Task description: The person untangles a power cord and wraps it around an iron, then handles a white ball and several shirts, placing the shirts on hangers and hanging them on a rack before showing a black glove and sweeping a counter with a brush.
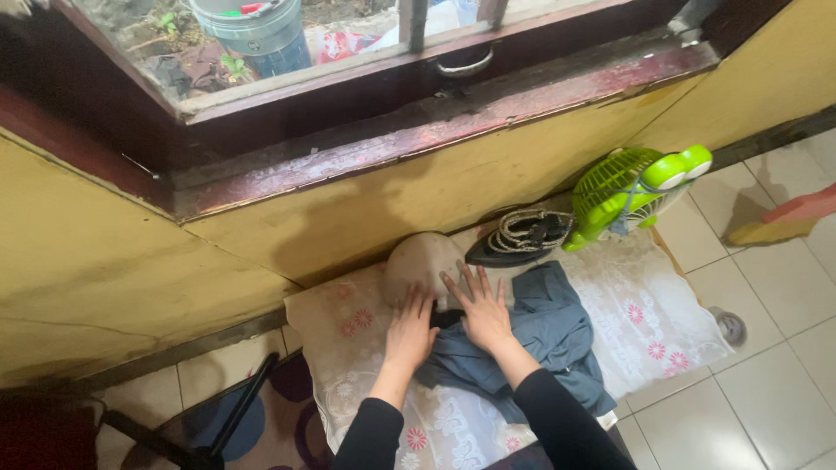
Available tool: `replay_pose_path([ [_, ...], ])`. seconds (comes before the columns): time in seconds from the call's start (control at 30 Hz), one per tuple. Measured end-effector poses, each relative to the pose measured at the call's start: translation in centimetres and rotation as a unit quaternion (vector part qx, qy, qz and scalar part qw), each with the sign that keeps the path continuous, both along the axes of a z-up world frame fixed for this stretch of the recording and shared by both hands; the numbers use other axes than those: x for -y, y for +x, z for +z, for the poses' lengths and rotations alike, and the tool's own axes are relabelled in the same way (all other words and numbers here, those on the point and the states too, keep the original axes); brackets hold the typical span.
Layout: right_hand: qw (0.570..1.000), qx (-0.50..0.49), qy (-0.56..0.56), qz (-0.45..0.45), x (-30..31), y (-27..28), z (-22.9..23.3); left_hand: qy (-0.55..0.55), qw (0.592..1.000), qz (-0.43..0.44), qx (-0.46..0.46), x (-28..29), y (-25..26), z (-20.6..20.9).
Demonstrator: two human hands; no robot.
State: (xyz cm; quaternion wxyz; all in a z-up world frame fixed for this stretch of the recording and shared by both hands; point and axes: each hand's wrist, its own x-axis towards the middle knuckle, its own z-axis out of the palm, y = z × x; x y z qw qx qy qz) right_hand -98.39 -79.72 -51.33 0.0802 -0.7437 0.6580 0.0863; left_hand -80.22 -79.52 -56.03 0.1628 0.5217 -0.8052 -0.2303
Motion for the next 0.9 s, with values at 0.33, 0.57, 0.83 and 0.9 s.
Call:
replay_pose_path([
  [0.33, 0.967, -0.113, 0.209, -0.089, -5.4, -1.5, 5.8, -0.135, 0.990, -0.035, -0.029, -1.9, -2.9, 8.9],
  [0.57, 0.991, -0.084, 0.071, -0.074, -10.2, -6.9, 0.0, -0.165, 0.985, -0.041, -0.027, -2.6, -2.7, 13.5],
  [0.83, 0.984, -0.057, -0.163, -0.037, -6.8, -5.6, 15.5, -0.207, 0.977, -0.050, -0.022, -2.4, -2.1, 27.1],
  [0.9, 0.978, -0.087, -0.186, -0.021, -6.2, -4.8, 21.3, -0.225, 0.973, -0.043, -0.044, -2.6, -1.5, 31.8],
])
